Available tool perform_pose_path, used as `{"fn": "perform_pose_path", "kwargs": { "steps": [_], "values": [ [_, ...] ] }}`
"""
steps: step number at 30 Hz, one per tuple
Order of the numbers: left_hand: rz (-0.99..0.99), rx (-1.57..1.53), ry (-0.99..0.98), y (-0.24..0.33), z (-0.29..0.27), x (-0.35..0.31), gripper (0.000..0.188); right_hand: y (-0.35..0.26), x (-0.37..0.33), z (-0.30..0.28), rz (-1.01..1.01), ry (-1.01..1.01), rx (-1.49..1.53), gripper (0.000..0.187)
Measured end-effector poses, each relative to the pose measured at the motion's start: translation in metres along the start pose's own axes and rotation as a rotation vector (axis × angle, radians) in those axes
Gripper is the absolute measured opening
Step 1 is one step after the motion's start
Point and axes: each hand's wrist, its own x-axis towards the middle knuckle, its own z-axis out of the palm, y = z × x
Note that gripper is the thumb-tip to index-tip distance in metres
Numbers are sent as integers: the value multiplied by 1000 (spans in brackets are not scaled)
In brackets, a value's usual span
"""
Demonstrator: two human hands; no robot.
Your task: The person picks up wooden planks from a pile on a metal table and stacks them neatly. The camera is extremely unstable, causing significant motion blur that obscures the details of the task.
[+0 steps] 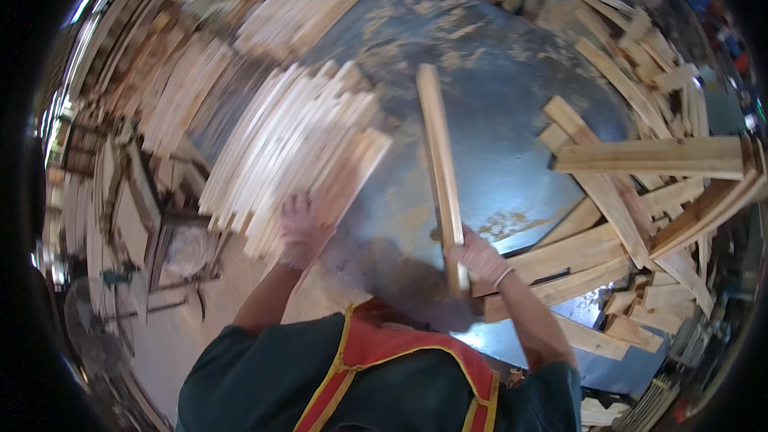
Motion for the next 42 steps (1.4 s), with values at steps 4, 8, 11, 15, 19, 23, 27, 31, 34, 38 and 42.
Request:
{"fn": "perform_pose_path", "kwargs": {
  "steps": [4, 8, 11, 15, 19, 23, 27, 31, 34, 38, 42],
  "values": [
    [-145, -44, -229, -16, -5, 11, 75, 64, 4, 124, 399, 32, -565, 67],
    [-317, -354, -300, -33, -33, 16, 71, 89, 28, 213, 282, -63, -796, 45],
    [-244, -271, -351, -26, -52, 19, 53, 82, 38, 237, 356, 279, -394, 52],
    [-137, -344, -294, 18, -41, 13, 59, 57, 12, 224, 469, 273, -432, 63],
    [142, -313, -85, 20, -18, -51, 66, 42, 0, 208, 412, -65, -728, 73],
    [128, -186, -157, 18, -2, -102, 66, 48, 38, 196, 354, 124, -24, 66],
    [-53, -703, -395, 39, 2, -88, 67, 56, 64, 176, 394, 210, 256, 59],
    [195, -673, -396, 25, -5, -82, 71, 55, 52, 158, 406, 264, 94, 62],
    [306, -38, -411, -12, -4, -104, 69, 55, 46, 154, 331, 256, -125, 72],
    [377, 160, -290, -46, 14, -118, 62, 58, 62, 164, 122, 203, -52, 73],
    [-60, -244, -337, -52, 16, -125, 61, 52, 90, 193, 160, 186, -143, 80]
  ]
}}
